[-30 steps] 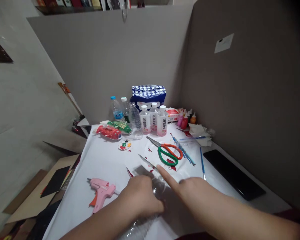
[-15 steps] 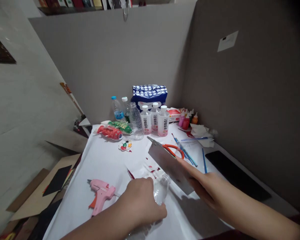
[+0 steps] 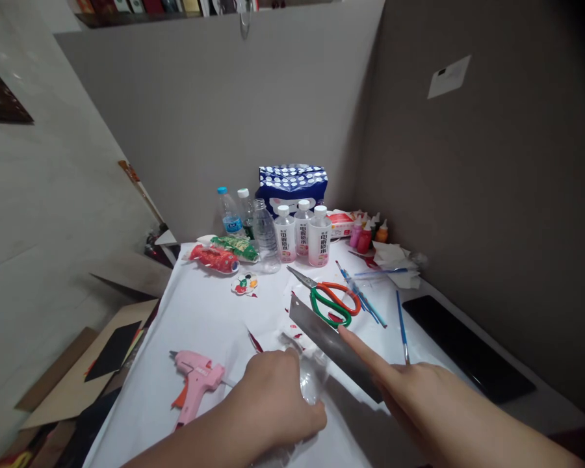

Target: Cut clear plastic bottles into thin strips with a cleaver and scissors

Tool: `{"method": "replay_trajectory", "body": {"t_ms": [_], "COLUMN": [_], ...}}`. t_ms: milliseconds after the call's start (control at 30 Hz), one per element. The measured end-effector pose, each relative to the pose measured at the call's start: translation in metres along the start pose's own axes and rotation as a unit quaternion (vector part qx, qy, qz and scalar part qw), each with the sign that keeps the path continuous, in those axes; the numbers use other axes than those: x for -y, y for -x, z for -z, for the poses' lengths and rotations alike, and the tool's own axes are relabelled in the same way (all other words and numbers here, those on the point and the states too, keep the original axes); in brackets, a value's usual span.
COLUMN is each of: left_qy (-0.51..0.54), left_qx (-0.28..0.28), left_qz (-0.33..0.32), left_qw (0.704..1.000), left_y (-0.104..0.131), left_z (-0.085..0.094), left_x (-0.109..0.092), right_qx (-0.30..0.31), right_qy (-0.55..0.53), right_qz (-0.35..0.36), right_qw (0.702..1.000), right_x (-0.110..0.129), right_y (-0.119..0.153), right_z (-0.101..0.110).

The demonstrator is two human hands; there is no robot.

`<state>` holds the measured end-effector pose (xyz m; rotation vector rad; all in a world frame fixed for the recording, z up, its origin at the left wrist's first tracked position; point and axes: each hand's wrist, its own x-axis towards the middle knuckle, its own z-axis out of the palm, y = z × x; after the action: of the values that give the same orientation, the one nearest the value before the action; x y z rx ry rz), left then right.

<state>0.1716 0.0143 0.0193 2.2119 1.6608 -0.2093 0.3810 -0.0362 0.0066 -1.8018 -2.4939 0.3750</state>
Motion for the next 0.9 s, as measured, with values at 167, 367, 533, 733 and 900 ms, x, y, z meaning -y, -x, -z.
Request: {"method": "replay_trajectory", "body": {"t_ms": [167, 367, 533, 733, 900], "left_qy": [0.004, 0.006, -0.019, -0.028, -0.023], "left_qx": [-0.003, -0.026, -0.024, -0.061, 0.014], "left_qz": [-0.011, -0.009, -0.002, -0.019, -0.014], "left_qw": [1.0, 1.0, 1.0, 0.998, 1.0], "left_y": [0.0, 0.006, 0.014, 0.008, 0.005], "left_z": [0.0, 0.009, 0.017, 0.022, 0.026], "left_x": [0.0, -0.005, -0.008, -0.011, -0.006], "right_qx": [0.1, 0.082, 0.107, 0.091, 0.082], "right_qy": [0.096, 0.131, 0.157, 0.194, 0.138], "right_qz": [-0.007, 0.015, 0.02, 0.028, 0.015], "right_qw": [0.99, 0.988, 0.982, 0.976, 0.987], "right_x": [0.015, 0.016, 0.024, 0.029, 0.023], "right_y": [-0.008, -0.018, -0.014, -0.024, -0.029], "right_z": [0.019, 0.025, 0.031, 0.023, 0.028]}}
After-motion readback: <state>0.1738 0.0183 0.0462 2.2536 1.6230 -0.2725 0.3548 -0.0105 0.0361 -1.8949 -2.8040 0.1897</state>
